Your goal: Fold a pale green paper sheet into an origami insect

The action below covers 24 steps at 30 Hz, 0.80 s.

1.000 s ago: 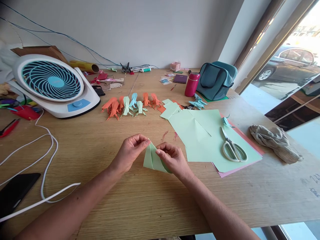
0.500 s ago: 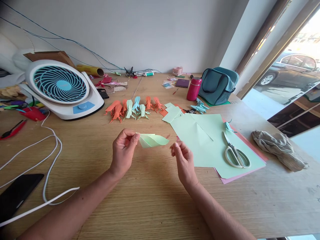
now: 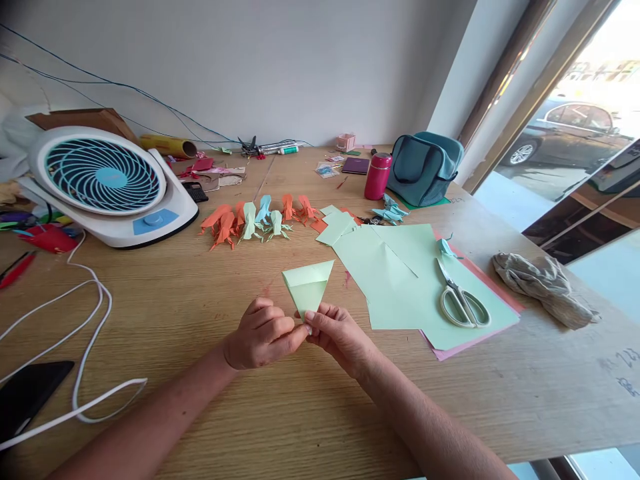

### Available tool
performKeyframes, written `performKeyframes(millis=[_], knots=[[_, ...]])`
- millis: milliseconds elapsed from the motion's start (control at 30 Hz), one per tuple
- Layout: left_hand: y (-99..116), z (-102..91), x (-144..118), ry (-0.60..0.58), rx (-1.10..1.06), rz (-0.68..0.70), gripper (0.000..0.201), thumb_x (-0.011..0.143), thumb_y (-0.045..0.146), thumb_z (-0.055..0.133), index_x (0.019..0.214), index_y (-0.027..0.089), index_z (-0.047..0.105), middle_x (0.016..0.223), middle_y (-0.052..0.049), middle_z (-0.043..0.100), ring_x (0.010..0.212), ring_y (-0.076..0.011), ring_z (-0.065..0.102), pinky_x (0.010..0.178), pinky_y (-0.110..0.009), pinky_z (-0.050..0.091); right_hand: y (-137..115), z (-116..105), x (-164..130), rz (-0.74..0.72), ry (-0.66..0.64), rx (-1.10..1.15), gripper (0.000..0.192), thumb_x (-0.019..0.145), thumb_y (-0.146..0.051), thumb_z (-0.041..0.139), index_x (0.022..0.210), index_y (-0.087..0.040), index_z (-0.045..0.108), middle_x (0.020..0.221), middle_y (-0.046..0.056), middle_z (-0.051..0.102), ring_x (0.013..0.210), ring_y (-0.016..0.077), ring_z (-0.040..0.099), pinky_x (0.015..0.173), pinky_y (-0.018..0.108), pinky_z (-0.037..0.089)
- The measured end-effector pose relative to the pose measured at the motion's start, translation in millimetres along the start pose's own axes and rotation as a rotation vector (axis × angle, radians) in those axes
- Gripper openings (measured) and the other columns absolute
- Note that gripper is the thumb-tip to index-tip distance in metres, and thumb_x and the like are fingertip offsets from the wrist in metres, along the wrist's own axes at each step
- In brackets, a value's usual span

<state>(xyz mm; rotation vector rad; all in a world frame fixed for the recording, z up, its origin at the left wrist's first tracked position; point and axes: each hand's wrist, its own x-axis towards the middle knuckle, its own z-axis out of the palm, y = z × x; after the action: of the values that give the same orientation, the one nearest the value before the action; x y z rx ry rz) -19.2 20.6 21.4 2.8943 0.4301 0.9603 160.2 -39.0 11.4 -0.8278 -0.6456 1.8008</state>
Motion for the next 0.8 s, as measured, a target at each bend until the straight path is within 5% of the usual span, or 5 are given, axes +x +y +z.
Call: performKeyframes(millis=[233, 367, 467, 633, 800], knots=[[-2, -3.4, -1, -0.058, -0.018, -0.004, 0.025, 0.09, 0.014, 0.056, 0.095, 0.034, 0.07, 0.074, 0.002, 0.069, 0.063, -0.012, 0.055, 0.062, -0.033, 0.031, 3, -3, 3, 0.011, 0.066, -0.023, 0.028, 0.068, -0.039, 0.087, 0.068, -0.017, 0.07, 0.066, -0.001, 0.059, 0.064, 0.0102, 0.051, 0.07, 0.026, 0.047], [-2, 0.3, 2, 0.178, 0.055, 0.034, 0.024, 0.089, 0.014, 0.059, 0.105, 0.031, 0.067, 0.083, 0.001, 0.07, 0.072, -0.014, 0.056, 0.072, -0.033, 0.035, 1, -7, 6, -0.095, 0.163, -0.057, 0.03, 0.066, -0.044, 0.087, 0.073, -0.018, 0.073, 0.07, -0.001, 0.06, 0.062, 0.0093, 0.046, 0.066, 0.025, 0.043], [1, 1.4, 9, 0.271, -0.069, -0.205, 0.017, 0.09, 0.017, 0.058, 0.104, 0.024, 0.066, 0.088, -0.003, 0.067, 0.08, -0.0167, 0.057, 0.078, -0.033, 0.04, -2, -8, 8, -0.162, 0.221, -0.114, 0.033, 0.065, -0.047, 0.086, 0.076, -0.019, 0.074, 0.065, -0.003, 0.054, 0.058, 0.0084, 0.039, 0.06, 0.025, 0.037], [8, 2.2, 22, 0.191, -0.571, -0.699, 0.022, 0.093, 0.033, 0.056, 0.079, 0.018, 0.064, 0.08, -0.003, 0.064, 0.071, -0.0145, 0.054, 0.068, -0.026, 0.042, 0, -7, 7, -0.203, 0.229, -0.332, 0.04, 0.069, -0.054, 0.081, 0.065, -0.018, 0.065, 0.06, -0.004, 0.046, 0.058, 0.0101, 0.036, 0.057, 0.027, 0.03], [7, 14.2, 19, 0.196, -0.842, -0.909, 0.034, 0.082, 0.043, 0.067, 0.064, 0.017, 0.057, 0.063, 0.001, 0.057, 0.061, -0.0121, 0.049, 0.061, -0.024, 0.039, 8, -9, 9, -0.208, 0.191, -0.447, 0.043, 0.07, -0.054, 0.08, 0.06, -0.019, 0.058, 0.058, -0.005, 0.04, 0.058, 0.0104, 0.031, 0.055, 0.027, 0.024]])
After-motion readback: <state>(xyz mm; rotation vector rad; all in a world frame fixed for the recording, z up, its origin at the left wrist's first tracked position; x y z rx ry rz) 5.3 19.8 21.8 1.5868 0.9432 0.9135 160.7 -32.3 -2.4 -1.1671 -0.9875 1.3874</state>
